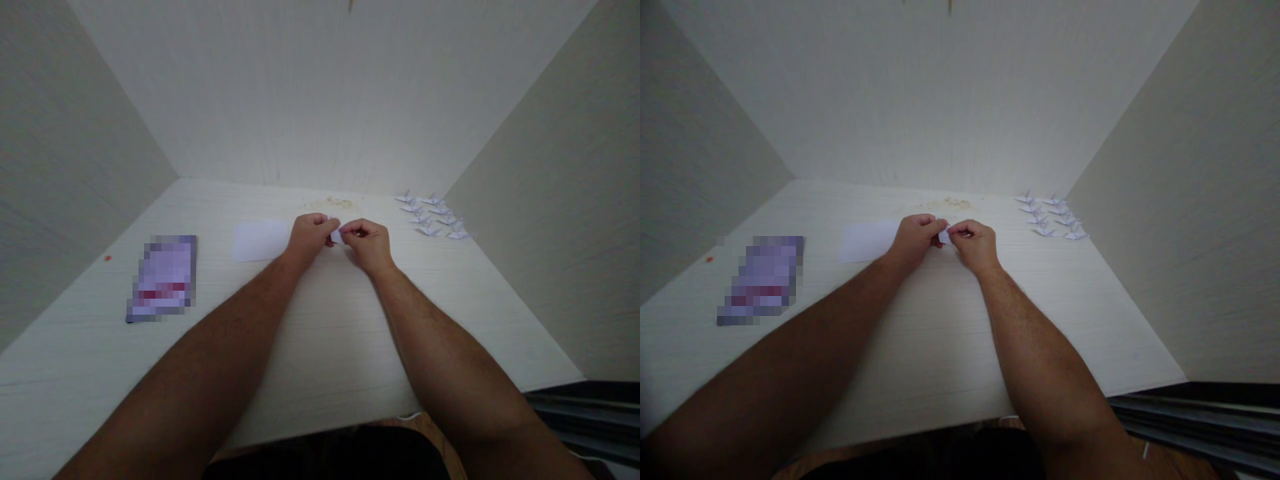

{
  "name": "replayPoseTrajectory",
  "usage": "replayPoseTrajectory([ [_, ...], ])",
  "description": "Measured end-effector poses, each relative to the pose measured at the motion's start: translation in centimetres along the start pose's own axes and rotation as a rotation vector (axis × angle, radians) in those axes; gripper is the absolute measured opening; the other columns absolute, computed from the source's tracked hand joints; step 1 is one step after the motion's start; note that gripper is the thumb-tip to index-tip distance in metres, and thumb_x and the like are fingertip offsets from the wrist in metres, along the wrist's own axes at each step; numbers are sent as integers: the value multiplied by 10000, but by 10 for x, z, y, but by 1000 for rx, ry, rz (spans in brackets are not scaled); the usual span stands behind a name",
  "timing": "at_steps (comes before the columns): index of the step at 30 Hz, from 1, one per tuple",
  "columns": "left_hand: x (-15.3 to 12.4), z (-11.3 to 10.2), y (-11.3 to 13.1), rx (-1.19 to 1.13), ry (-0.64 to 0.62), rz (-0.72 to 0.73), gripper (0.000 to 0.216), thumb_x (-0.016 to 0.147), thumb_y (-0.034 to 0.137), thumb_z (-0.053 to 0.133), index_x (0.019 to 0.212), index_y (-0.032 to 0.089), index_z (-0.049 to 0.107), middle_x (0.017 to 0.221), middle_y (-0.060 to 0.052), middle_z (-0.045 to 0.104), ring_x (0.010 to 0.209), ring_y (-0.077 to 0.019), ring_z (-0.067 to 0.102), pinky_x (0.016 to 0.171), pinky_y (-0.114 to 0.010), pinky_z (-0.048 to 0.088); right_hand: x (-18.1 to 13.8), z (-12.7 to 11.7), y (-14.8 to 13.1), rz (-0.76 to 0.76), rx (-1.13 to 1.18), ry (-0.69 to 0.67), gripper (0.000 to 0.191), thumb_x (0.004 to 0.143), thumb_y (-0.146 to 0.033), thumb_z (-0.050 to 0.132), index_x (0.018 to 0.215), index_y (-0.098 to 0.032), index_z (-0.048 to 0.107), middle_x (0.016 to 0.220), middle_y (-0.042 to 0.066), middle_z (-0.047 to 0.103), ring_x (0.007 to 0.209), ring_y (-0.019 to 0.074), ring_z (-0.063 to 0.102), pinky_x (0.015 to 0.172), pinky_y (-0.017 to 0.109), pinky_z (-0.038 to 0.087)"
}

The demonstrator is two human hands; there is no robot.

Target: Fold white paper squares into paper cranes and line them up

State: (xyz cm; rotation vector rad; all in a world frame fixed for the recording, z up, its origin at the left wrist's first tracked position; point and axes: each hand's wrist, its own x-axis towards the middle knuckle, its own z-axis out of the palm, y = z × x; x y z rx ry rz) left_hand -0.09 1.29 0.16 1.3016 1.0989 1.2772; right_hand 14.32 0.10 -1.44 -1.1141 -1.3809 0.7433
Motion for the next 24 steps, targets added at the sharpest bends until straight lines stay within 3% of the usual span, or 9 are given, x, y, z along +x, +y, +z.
replayPoseTrajectory([
  [8,-2,0,4,46,15,-11,244,737,242,686,539,168,565,475,28,539,437,-84,509,448,-201,404,2,1,2,22,10,-14,33,677,-240,715,703,-225,729,710,-6,716,639,132,615,666,299,500],
  [18,4,-1,-4,-52,-59,-10,167,724,264,662,604,155,624,570,-8,609,474,-89,537,459,-204,449,2,1,-2,-12,-27,55,46,665,-200,665,706,-223,664,667,-31,642,627,125,552,624,275,447],
  [24,5,-1,-7,-43,-56,-43,187,701,242,675,557,148,601,523,-17,593,474,-115,586,479,-224,494,2,-1,1,-27,-35,65,44,670,-206,660,702,-227,683,656,-36,639,614,124,529,610,272,420],
])
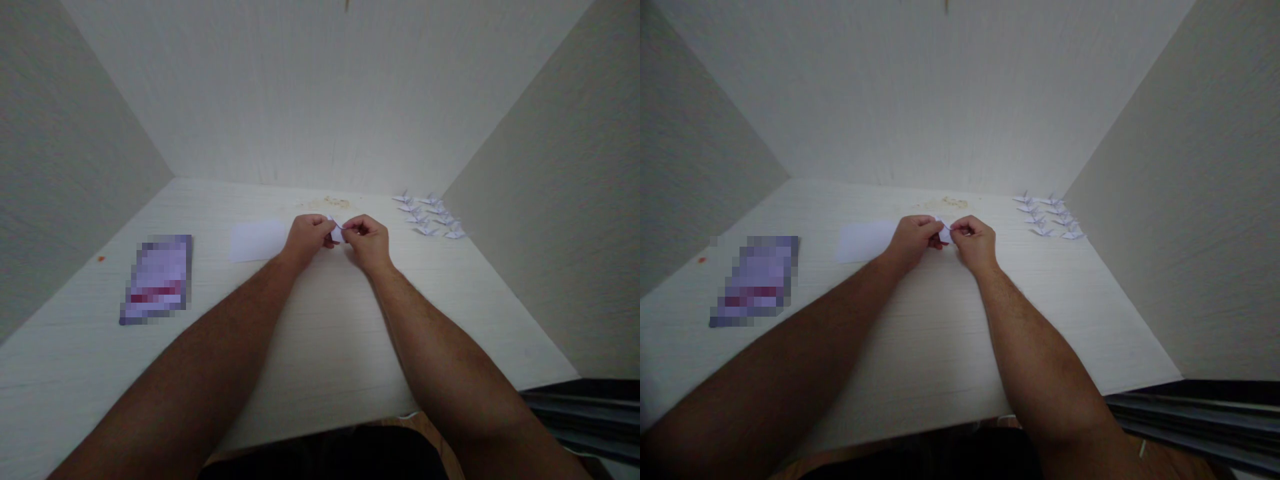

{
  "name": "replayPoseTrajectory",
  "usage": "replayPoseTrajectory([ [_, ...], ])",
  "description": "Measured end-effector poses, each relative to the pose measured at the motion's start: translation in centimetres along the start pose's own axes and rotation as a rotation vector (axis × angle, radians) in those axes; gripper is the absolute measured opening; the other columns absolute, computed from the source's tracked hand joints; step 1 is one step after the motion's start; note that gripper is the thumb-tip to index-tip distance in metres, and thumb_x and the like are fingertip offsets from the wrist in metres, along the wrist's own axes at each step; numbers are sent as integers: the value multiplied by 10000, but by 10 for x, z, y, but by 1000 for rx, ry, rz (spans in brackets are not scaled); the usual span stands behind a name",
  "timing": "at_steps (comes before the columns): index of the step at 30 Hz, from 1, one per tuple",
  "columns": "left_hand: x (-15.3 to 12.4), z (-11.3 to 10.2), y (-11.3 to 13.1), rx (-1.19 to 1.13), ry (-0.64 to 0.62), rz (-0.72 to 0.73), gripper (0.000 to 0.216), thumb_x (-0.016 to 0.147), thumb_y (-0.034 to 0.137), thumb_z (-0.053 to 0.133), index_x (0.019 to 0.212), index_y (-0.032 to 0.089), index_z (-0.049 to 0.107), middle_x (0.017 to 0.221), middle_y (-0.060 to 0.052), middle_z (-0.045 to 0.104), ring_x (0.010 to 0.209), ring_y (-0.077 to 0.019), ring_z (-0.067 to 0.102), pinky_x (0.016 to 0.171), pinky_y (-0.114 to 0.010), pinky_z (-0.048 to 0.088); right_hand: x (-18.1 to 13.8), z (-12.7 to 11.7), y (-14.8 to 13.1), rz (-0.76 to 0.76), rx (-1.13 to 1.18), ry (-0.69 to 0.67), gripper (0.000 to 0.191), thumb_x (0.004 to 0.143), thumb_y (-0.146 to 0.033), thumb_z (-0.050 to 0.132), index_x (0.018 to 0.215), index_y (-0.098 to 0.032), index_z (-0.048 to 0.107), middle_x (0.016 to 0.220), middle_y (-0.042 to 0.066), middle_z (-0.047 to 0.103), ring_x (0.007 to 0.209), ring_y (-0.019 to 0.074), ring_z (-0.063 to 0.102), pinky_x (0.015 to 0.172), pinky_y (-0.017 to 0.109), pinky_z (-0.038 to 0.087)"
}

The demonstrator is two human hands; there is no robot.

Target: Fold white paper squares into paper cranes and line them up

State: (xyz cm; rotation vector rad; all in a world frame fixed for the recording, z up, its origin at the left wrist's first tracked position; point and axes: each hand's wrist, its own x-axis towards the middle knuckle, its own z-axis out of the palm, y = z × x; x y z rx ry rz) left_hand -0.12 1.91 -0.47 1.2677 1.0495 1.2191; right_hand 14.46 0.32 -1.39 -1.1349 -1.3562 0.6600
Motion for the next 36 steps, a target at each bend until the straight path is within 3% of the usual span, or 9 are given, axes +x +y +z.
replayPoseTrajectory([
  [12,-4,2,4,24,50,10,186,719,214,653,554,152,595,514,16,563,451,-87,553,473,-210,506,-1,-1,-1,-48,-46,-66,42,702,-207,658,692,-234,689,707,-23,681,668,136,593,684,296,473],
  [21,-4,1,4,-24,20,12,201,706,215,661,528,150,594,502,8,552,463,-87,539,497,-222,509,-1,-2,1,-90,-96,-73,55,720,-205,667,699,-235,709,727,-15,702,689,141,621,714,306,503],
  [28,-5,1,7,-14,37,-2,241,668,263,757,541,149,587,531,19,554,481,-77,529,491,-215,506,-1,0,1,-116,-154,-54,74,741,-227,662,710,-230,729,754,-1,729,723,152,657,726,307,525],
  [33,-4,1,6,39,49,9,226,691,258,740,555,149,595,553,14,578,497,-77,535,505,-210,511,0,0,2,-84,-110,-62,117,706,-189,635,729,-213,748,796,17,752,776,161,686,729,299,534],
  [36,-6,1,9,50,45,29,216,706,243,730,562,152,598,558,15,584,504,-78,525,509,-207,497,1,0,0,21,-37,-58,96,684,-209,653,734,-206,736,728,3,729,697,148,663,687,294,528],
])
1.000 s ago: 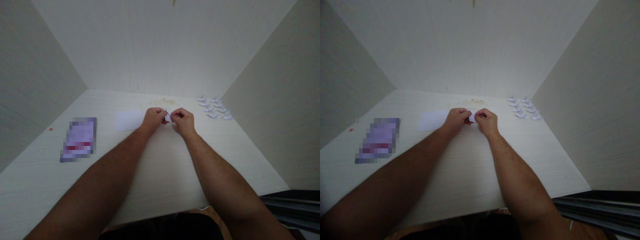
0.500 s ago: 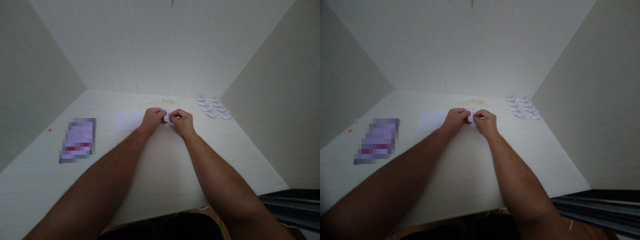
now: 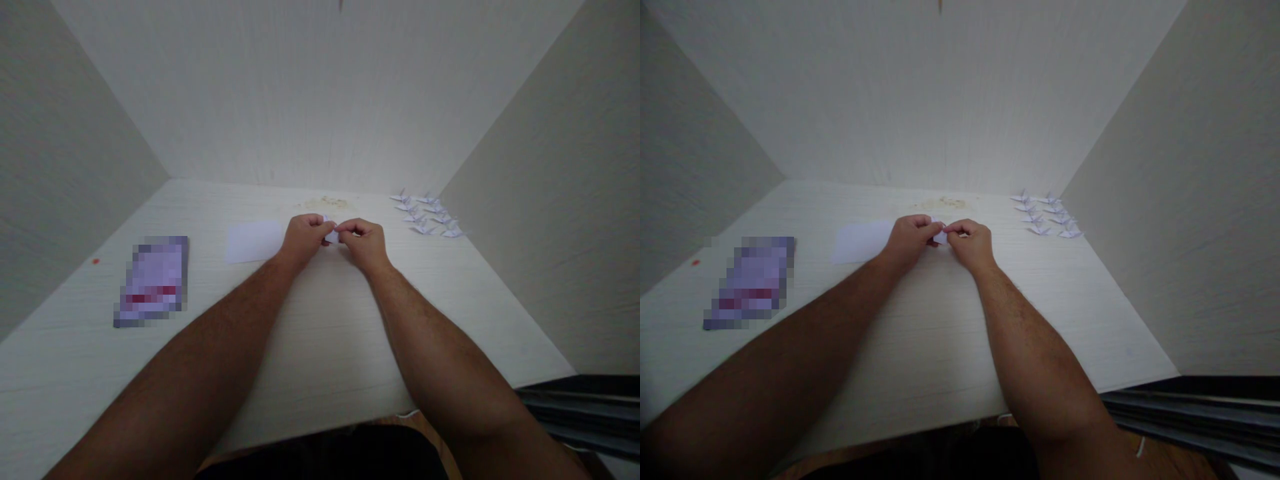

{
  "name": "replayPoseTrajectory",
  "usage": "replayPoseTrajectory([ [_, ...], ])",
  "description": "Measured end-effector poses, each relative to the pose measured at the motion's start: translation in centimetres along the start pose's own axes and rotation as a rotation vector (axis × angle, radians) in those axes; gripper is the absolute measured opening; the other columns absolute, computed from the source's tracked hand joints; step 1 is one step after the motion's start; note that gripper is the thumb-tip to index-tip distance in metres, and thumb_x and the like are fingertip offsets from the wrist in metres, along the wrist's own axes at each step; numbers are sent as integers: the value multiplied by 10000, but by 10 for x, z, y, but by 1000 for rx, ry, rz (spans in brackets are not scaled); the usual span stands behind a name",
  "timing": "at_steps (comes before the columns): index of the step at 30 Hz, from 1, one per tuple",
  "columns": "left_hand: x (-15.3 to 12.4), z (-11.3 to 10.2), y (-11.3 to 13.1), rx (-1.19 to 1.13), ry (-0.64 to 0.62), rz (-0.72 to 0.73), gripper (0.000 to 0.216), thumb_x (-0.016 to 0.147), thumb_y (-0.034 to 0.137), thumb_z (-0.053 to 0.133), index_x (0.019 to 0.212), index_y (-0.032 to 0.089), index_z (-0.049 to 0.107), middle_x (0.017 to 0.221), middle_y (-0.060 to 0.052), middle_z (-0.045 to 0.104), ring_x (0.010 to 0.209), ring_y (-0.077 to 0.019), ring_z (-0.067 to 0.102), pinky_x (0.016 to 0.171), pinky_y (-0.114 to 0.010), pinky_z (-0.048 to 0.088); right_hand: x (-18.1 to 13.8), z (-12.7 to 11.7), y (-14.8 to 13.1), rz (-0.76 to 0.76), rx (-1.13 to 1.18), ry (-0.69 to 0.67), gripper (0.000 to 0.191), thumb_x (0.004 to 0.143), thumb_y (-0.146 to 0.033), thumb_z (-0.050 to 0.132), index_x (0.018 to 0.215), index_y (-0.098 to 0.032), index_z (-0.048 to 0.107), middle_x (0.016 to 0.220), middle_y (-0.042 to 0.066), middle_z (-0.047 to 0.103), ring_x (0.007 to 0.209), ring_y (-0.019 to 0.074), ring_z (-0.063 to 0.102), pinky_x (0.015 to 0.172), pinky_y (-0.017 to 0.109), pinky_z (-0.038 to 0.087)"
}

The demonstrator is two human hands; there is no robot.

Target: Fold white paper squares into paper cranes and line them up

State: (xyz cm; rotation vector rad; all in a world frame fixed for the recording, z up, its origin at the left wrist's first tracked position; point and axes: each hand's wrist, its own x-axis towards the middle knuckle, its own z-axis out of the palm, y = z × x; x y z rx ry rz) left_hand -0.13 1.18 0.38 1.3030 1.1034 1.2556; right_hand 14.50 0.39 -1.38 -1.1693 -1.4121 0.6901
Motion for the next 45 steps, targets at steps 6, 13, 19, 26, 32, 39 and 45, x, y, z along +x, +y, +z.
replayPoseTrajectory([
  [6,-6,-1,8,73,6,31,264,726,235,726,537,161,557,522,31,542,511,-80,509,536,-207,482,0,0,-10,173,90,-8,130,680,-305,699,661,-183,658,536,-19,630,514,114,564,531,252,441],
  [13,-1,-1,1,21,-5,27,276,710,263,745,535,161,558,531,28,543,497,-76,507,514,-205,473,-1,-1,-12,180,51,-28,144,676,-306,701,643,-177,646,534,-18,624,488,97,525,495,235,388],
  [19,-1,-1,0,-8,-16,31,277,704,245,741,518,166,552,510,30,528,490,-81,499,507,-214,473,0,-2,-9,186,59,-49,159,675,-328,704,664,-183,640,551,-15,626,504,100,534,506,237,397],
  [26,-1,-1,1,-23,-25,20,261,704,245,736,524,163,568,517,34,535,486,-72,483,499,-203,471,1,-3,-7,189,78,-71,177,655,-342,722,658,-193,626,543,-23,610,499,105,531,497,240,390],
  [32,-2,1,2,51,-26,41,187,759,253,690,614,153,629,573,25,578,489,-76,522,470,-197,460,-1,-3,-11,192,68,-50,178,646,-325,732,642,-187,619,534,-31,598,476,92,497,474,234,355],
  [39,0,-1,-4,-20,-48,7,173,674,228,749,652,163,590,601,23,616,538,-91,587,526,-206,502,-1,-3,-10,172,13,-8,167,649,-318,723,646,-184,624,541,-31,592,494,96,500,478,234,345],
  [45,2,-2,-6,-19,-75,5,151,651,202,745,618,164,602,587,14,618,533,-97,593,548,-221,507,-1,-2,-9,191,38,-17,157,650,-320,714,653,-186,634,543,-31,591,499,98,492,493,240,360],
])
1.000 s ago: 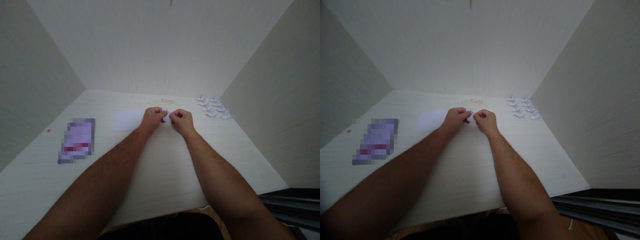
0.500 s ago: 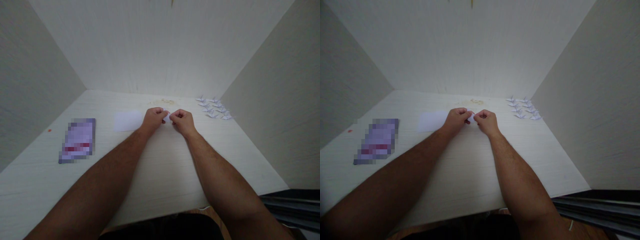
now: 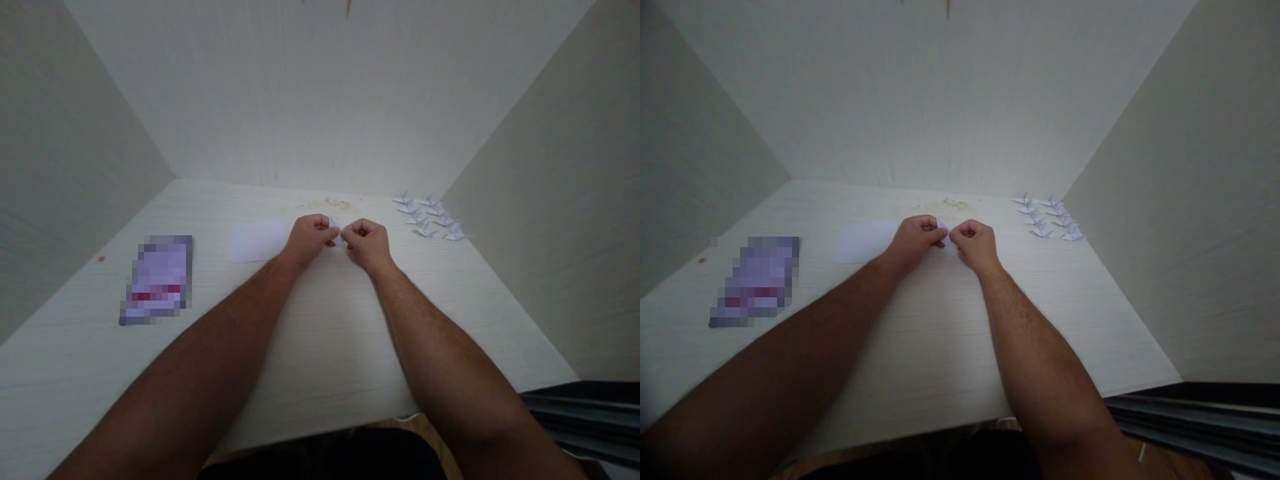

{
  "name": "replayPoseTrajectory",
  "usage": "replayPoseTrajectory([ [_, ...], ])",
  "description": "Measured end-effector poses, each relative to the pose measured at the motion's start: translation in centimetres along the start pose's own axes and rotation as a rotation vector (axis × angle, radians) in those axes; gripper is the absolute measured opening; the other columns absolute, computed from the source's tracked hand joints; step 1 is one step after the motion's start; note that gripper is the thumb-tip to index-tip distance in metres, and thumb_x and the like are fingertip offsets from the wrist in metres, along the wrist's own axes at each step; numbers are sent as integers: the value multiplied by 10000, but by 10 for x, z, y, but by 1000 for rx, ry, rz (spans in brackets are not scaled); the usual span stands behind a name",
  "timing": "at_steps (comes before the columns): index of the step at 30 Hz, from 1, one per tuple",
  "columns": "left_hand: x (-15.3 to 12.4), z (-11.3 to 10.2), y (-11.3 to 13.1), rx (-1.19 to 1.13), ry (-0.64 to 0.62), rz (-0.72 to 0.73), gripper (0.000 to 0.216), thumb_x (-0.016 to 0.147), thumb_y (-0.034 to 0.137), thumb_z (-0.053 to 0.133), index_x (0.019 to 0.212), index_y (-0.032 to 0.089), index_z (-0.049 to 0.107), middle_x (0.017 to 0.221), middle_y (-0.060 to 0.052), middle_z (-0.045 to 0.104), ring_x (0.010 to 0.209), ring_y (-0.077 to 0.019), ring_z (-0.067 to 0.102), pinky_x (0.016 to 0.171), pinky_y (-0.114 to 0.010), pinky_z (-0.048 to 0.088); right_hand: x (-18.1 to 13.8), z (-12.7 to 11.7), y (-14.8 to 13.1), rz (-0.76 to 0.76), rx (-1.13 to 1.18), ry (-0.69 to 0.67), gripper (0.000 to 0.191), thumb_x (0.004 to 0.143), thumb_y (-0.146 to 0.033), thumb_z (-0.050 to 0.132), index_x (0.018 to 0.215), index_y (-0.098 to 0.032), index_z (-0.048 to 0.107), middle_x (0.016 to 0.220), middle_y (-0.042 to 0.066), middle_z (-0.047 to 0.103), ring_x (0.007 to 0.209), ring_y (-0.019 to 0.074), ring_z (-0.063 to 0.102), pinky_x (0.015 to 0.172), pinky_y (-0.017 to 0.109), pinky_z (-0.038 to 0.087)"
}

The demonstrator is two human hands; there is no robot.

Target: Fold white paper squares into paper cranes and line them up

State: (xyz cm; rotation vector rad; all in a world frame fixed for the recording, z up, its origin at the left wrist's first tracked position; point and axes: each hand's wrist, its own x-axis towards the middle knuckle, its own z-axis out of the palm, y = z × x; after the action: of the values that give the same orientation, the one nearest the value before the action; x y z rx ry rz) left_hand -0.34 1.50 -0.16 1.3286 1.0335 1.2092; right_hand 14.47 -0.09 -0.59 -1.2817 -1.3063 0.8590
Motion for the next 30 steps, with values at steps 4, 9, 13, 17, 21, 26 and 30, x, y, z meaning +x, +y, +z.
replayPoseTrajectory([
  [4,0,-2,0,67,-24,8,143,662,212,740,609,160,618,571,1,624,531,-108,600,533,-221,480,-1,-1,-3,1,-8,-12,170,656,-340,709,655,-183,646,553,-25,598,515,102,499,506,244,369],
  [9,1,-3,-2,56,-25,2,171,645,224,751,578,162,605,556,11,602,517,-108,596,509,-219,459,-2,-2,-3,-59,-48,-9,158,666,-323,706,646,-181,637,556,-30,590,519,99,481,509,243,350],
  [13,1,-1,-1,1,-33,-13,163,639,217,748,578,156,610,576,14,601,516,-97,582,525,-224,479,-3,0,-3,-117,-70,10,145,695,-308,685,654,-180,631,558,-38,570,516,94,454,510,246,334],
  [17,0,2,2,-87,-23,-29,184,643,212,758,593,151,592,599,19,587,538,-88,566,551,-236,512,-4,1,-3,-153,-116,39,145,728,-309,653,657,-187,622,562,-41,555,534,98,451,533,251,344],
  [21,0,3,1,-141,10,-36,195,647,235,775,661,151,600,648,19,602,565,-89,564,565,-250,528,-5,1,-4,-174,-135,48,161,743,-322,650,656,-191,616,567,-41,545,545,100,446,544,253,349],
  [26,2,0,-2,-103,-2,20,133,651,217,759,677,142,652,675,2,640,560,-75,542,549,-222,465,-6,1,-4,-163,-121,23,178,753,-343,661,669,-188,635,566,-37,558,535,99,447,536,254,349],
  [30,4,-2,-6,-133,-21,9,144,633,240,773,682,146,675,674,1,650,561,-76,538,576,-233,460,-6,1,-4,-130,-113,2,203,755,-379,673,688,-188,647,573,-32,579,537,104,468,539,257,358],
])
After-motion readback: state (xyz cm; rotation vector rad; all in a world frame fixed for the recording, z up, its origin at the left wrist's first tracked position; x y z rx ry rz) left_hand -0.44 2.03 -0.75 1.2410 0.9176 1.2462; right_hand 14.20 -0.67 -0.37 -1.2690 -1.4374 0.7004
